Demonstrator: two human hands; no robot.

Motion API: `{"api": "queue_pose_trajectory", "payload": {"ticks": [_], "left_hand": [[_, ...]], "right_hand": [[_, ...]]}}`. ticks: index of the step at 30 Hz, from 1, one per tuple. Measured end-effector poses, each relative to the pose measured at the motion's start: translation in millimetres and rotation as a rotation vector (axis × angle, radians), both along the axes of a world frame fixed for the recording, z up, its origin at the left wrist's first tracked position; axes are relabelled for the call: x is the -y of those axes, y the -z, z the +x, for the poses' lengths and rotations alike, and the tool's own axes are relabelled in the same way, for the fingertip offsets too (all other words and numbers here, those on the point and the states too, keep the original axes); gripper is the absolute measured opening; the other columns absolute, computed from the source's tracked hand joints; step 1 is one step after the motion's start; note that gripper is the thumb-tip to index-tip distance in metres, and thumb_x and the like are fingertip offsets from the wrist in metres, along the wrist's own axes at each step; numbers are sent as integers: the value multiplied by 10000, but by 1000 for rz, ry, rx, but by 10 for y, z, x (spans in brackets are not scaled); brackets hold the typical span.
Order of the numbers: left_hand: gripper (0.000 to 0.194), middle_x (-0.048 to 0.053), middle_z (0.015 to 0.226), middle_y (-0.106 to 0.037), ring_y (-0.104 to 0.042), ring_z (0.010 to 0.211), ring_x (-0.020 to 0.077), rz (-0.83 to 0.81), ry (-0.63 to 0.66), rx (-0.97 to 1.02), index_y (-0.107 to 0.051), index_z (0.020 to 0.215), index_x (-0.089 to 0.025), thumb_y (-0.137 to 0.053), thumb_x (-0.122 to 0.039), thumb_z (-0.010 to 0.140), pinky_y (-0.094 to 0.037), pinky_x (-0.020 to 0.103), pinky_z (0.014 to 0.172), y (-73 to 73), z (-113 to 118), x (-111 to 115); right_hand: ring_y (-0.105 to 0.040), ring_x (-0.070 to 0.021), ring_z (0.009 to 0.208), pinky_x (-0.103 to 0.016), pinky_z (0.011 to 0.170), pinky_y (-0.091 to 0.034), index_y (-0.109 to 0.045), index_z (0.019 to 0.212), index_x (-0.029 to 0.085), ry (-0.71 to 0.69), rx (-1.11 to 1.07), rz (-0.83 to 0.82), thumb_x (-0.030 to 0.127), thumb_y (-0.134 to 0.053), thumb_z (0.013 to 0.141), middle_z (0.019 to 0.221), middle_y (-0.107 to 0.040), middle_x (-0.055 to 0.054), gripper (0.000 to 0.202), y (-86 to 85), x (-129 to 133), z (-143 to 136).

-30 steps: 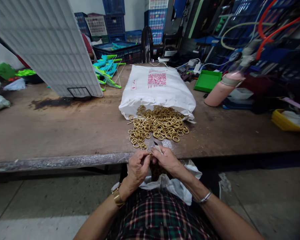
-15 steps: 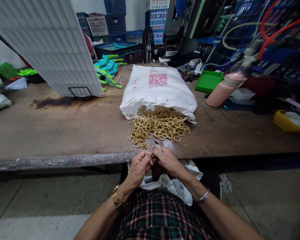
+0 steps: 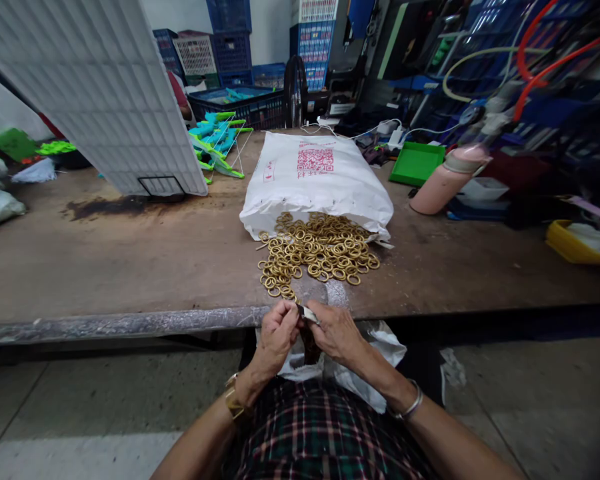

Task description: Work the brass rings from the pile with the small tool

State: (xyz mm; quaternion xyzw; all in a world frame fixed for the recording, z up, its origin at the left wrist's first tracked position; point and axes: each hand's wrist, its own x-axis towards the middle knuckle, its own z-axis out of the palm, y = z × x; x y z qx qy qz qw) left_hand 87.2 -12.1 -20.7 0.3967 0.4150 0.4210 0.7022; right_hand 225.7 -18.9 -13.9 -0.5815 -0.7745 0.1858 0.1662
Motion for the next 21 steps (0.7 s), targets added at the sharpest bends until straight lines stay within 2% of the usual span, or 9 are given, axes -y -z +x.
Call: {"api": "queue_pose_trajectory", "payload": {"ticks": [8,13,15,18,21], "left_hand": [[319,-63,549,-364,-260,444,46,143,3,-110,-455,723,-170,-501,-478,796,-215,181,427,10,-40,19],[325,-55,547,-351,-266,465,63,214,-8,-171,-470,700,-175,-505,-485,789,-227,197,444,12,-65,31],[328,-49,547,-358,-274,469,65,220,9,-179,-472,681,-173,-503,-480,792,-230,201,447,-63,-68,88],[315,-31,571,-406,-308,485,63,230,133,-147,-488,680,-163,-505,-452,803,-249,202,461,-255,-48,230],[304,-23,582,-451,-318,457,51,142,247,9,-494,707,-159,-519,-448,796,-237,195,431,-390,-15,323]], "right_hand": [[-542,-142,624,-247,566,-259,-534,874,187,0,68,-10,128,-406,723,725,-637,-31,206,-16,5,11],[-510,-135,589,-245,555,-252,-532,873,192,-82,37,-86,138,-390,743,677,-608,-17,200,-18,-8,24],[-502,-134,583,-242,546,-247,-534,876,197,-80,42,-128,146,-382,762,663,-598,-14,197,-24,-46,60],[-503,-147,579,-254,531,-225,-548,878,194,44,133,-154,174,-368,794,653,-598,-33,200,-30,-146,135],[-504,-153,571,-264,530,-215,-553,894,192,138,197,-89,199,-368,808,665,-606,-43,203,-31,-258,154]]}}
